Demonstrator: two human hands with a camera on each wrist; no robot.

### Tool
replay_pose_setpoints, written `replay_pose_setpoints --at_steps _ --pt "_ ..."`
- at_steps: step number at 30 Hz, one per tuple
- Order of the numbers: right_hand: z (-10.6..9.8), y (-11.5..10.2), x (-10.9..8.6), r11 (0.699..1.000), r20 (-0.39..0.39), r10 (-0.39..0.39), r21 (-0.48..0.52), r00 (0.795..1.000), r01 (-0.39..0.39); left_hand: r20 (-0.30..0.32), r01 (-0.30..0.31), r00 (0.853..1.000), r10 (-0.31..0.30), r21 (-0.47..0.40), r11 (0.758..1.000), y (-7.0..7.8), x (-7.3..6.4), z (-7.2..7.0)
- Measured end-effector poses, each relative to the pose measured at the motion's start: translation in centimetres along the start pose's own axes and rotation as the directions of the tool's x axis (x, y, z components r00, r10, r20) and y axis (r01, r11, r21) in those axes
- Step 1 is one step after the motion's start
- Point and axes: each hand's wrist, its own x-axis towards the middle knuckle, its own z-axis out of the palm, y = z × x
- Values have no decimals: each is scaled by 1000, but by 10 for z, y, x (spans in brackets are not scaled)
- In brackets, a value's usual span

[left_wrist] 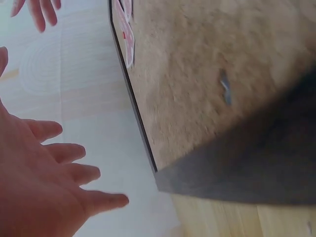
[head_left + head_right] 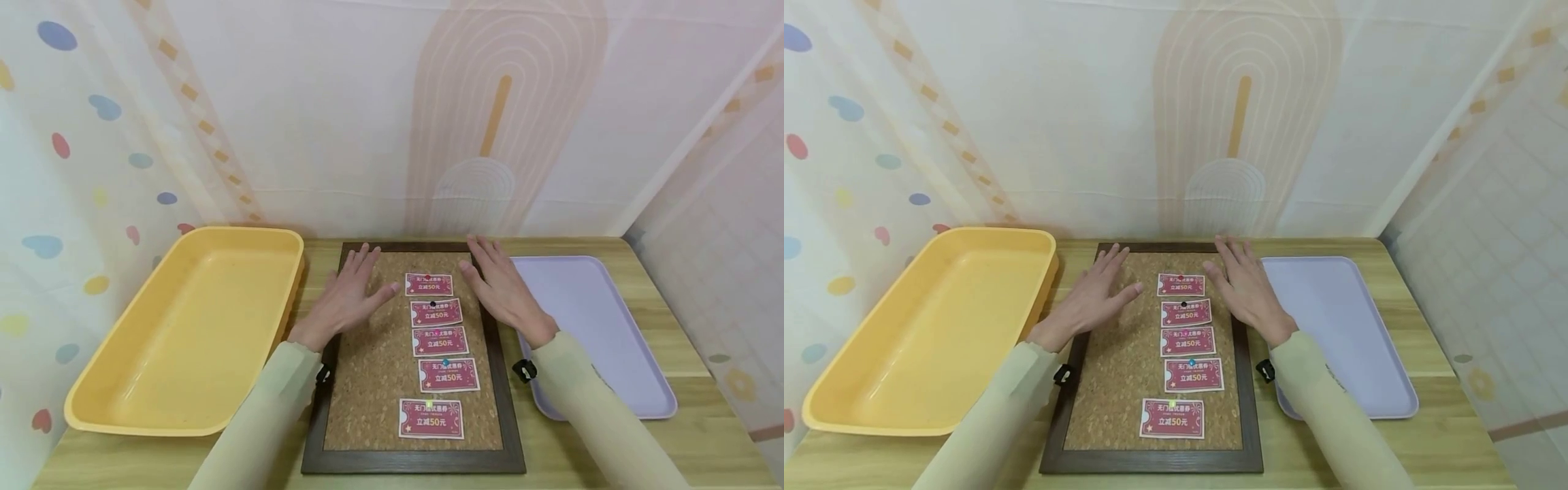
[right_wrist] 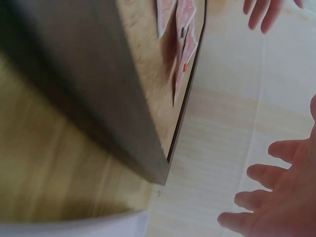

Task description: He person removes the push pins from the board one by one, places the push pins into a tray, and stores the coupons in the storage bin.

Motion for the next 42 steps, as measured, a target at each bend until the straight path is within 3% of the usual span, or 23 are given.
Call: replay_pose_setpoints --at_steps 5,9,14,19,23,30,33,36,42 --pt "2 -4 7 997 -4 -41 63 999 41 27 -10 1000 13 -113 994 4 6 1" --pt "6 -5 13 994 -9 -76 72 997 77 41 -25 999 31 -128 991 8 11 3" --pt "14 -8 17 994 -3 -61 93 998 61 46 -29 998 36 -154 988 11 19 5" --pt "21 -10 20 991 6 -17 133 1000 16 43 6 999 5 -257 966 10 27 8" --pt "26 -9 24 991 38 -3 130 999 -2 68 68 997 -44 -394 917 9 31 12" --pt "30 -6 26 997 128 6 72 992 -15 162 208 977 -135 -632 746 5 36 20" --pt "31 -4 25 998 189 10 52 982 -20 182 232 972 -147 -678 698 3 38 23" --pt "32 -3 25 999 230 12 49 973 -24 194 253 967 -163 -684 684 2 41 24" --pt "31 -3 25 999 238 5 46 971 -17 213 257 965 -152 -654 712 3 45 25"
